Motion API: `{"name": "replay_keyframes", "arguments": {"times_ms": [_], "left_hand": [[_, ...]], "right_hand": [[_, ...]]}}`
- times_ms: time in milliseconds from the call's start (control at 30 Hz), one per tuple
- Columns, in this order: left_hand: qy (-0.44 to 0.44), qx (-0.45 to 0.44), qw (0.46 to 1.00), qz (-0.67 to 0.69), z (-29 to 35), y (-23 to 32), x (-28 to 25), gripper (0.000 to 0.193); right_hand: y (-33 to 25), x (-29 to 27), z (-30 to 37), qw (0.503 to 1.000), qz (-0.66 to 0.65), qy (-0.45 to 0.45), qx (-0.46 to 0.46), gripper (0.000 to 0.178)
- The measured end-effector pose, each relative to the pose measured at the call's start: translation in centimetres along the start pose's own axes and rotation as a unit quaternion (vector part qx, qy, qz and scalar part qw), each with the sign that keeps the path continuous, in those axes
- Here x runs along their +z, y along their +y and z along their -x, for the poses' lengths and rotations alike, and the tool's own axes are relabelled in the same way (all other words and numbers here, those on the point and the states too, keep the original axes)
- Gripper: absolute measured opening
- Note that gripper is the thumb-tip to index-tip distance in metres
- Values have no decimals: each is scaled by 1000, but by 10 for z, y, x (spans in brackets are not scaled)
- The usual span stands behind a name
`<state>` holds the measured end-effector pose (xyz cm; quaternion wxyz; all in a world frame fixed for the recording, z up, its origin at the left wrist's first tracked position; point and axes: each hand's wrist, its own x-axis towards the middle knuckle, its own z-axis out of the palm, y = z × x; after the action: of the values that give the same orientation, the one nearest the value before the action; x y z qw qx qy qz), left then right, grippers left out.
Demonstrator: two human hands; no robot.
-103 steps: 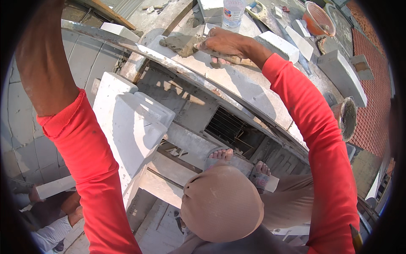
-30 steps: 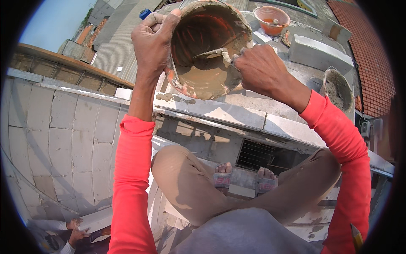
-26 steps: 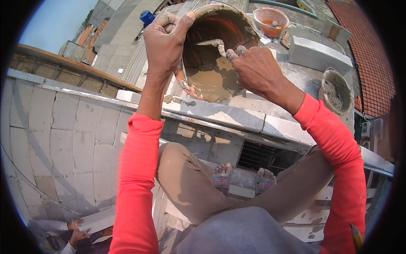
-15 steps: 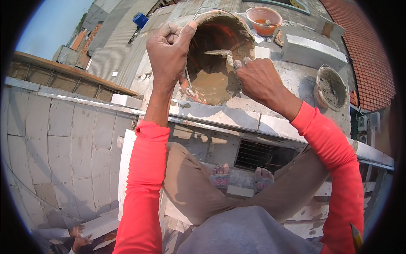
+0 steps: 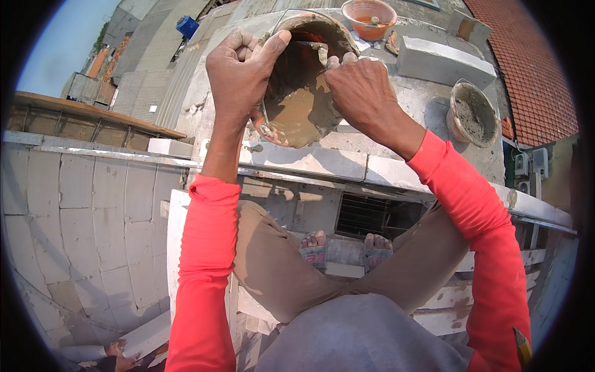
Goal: The person scoops mortar from a bucket with a trowel and spreads it onto a white block on a rooftop. They then measure the block with a tape measure and mark it with a pencil before placing the block into a wall opening.
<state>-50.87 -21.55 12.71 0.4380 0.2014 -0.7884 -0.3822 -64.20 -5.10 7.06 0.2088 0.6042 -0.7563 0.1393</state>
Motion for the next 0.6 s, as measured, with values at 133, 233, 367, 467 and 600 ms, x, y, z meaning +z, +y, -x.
{"name": "replay_keyframes", "arguments": {"times_ms": [133, 233, 367, 467, 600], "left_hand": [[-24, 29, 999, -3, 7, 9, 7, 37], [-35, 64, 997, -24, 9, 21, 4, 33], [-32, 73, 997, -10, 13, 32, 0, 31], [-31, 56, 998, -5, 15, 32, -2, 29], [13, 67, 997, 18, 10, 18, -2, 32]], "right_hand": [[0, 4, 1, 999, -34, 5, -36, 9], [3, 6, 6, 994, -88, -36, -48, 12], [13, 6, 2, 969, -199, -146, 21, 29], [22, 5, -2, 908, -338, -236, 72, 37], [35, 9, 5, 760, -527, -368, 94, 31]]}}
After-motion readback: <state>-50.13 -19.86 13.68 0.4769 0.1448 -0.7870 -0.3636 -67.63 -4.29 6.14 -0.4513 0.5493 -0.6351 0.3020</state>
